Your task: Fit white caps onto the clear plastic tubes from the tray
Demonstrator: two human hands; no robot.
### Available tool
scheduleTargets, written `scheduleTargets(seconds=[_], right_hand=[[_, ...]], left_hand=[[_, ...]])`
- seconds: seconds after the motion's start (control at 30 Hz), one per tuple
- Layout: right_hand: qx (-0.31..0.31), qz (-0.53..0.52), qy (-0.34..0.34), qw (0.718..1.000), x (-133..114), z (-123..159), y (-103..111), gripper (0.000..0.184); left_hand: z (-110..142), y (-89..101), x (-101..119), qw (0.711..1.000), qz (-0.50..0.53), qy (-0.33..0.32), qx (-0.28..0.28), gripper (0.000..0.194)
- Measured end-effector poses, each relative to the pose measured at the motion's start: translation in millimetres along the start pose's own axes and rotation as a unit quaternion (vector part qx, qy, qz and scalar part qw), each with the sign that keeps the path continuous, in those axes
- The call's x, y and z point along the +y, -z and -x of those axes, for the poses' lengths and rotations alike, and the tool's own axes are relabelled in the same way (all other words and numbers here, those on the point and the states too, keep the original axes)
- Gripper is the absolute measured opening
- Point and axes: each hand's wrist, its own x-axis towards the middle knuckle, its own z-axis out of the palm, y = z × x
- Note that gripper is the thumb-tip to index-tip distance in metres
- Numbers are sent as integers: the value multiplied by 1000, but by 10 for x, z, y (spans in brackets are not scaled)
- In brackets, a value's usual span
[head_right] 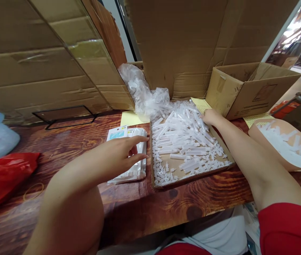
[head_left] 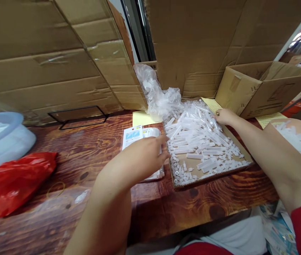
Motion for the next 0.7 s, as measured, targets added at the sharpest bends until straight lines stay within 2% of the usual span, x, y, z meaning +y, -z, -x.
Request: scheduleTargets(seconds=[0.13, 0.23, 0.3, 0.37, 0.43, 0.47, 0.53, 0.6, 0.63, 0.67, 0.7], right_hand=[[45, 2, -17, 999, -26, 110, 43, 30], [133, 0, -20, 991, -58, 214, 188, 32], [216, -24, -4, 976, -106, 334, 304, 37], [307, -124, 57, 942, -183, 516, 409, 35], [362, -292, 133, 875, -283, 752, 493, 26], [356, -378, 158, 840, -336, 878, 525, 23], [289, -531, 189, 774, -434, 1110, 565, 27], [207, -640, 198, 713, -505, 1278, 567, 36], [175, -668, 192, 697, -528, 1331, 554, 36], [157, -682, 180, 691, -540, 1363, 532, 32], [148, -684, 168, 694, -543, 1376, 503, 27]], left_hand=[[-24, -8, -32, 1000, 10, 12, -2, 45], [-62, 11, -21, 999, 43, -1, -2, 42], [-113, 27, -31, 995, 94, -18, 34, 40], [-205, 21, -78, 977, 182, -28, 107, 46], [-339, -24, -151, 932, 311, -24, 184, 57], [-415, -63, -184, 896, 391, -14, 213, 63], [-561, -164, -211, 808, 551, 32, 204, 77], [-671, -281, -162, 715, 691, 39, 95, 86], [-708, -340, -110, 674, 737, 33, 28, 89], [-736, -397, -47, 642, 765, 25, -39, 90], [-755, -450, 22, 623, 778, 12, -81, 89]])
